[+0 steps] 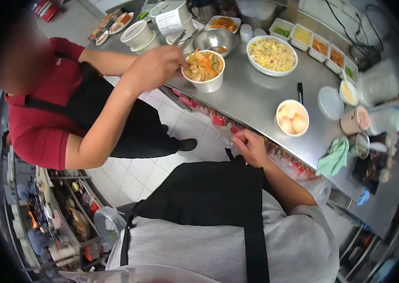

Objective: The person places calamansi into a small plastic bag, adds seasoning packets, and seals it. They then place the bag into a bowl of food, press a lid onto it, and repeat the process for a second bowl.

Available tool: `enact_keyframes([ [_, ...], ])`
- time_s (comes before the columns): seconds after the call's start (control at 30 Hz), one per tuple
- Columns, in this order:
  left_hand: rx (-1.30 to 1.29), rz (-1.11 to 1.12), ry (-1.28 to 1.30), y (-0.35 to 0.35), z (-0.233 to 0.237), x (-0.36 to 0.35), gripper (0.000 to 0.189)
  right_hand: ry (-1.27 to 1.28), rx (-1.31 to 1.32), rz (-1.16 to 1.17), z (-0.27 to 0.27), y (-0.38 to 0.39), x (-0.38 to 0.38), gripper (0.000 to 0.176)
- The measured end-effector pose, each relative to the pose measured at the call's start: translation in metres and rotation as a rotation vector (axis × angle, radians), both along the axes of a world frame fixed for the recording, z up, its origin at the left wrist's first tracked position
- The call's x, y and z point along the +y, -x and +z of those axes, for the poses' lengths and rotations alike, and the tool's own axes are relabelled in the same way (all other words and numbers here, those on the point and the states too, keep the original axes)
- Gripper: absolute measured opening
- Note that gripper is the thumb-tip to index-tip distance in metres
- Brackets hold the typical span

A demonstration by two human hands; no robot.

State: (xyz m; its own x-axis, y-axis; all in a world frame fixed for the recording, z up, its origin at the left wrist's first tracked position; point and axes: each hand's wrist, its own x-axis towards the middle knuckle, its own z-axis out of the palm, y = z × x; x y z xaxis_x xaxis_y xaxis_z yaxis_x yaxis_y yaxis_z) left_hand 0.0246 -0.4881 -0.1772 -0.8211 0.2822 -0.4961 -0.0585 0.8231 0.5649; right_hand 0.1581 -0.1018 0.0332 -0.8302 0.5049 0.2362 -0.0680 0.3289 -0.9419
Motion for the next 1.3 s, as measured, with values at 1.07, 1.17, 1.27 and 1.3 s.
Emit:
enact_keyframes([
  [1.07,-0.054,-1.055,-0.921,-0.173,0.276,0.42,0.064,-0.613,-0.486,-0.536,-0.013,-0.272,0.204,0.035],
  [1.17,-0.322,-0.962,-0.851,-0.223,0.256,0.486,0.063,0.153,-0.162,-0.426,0.013,-0.27,0.196,0.042],
  [1.27,-0.225,-0.982,-0.89,-0.244,0.226,0.525,0.041,0.274,-0.149,-0.287,0.08,-0.287,0.183,0.045],
  [1.3,-0.244,-0.952,-0.844,-0.247,0.229,0.531,0.037,0.157,-0.233,-0.283,0.109,-0.297,0.186,0.043],
])
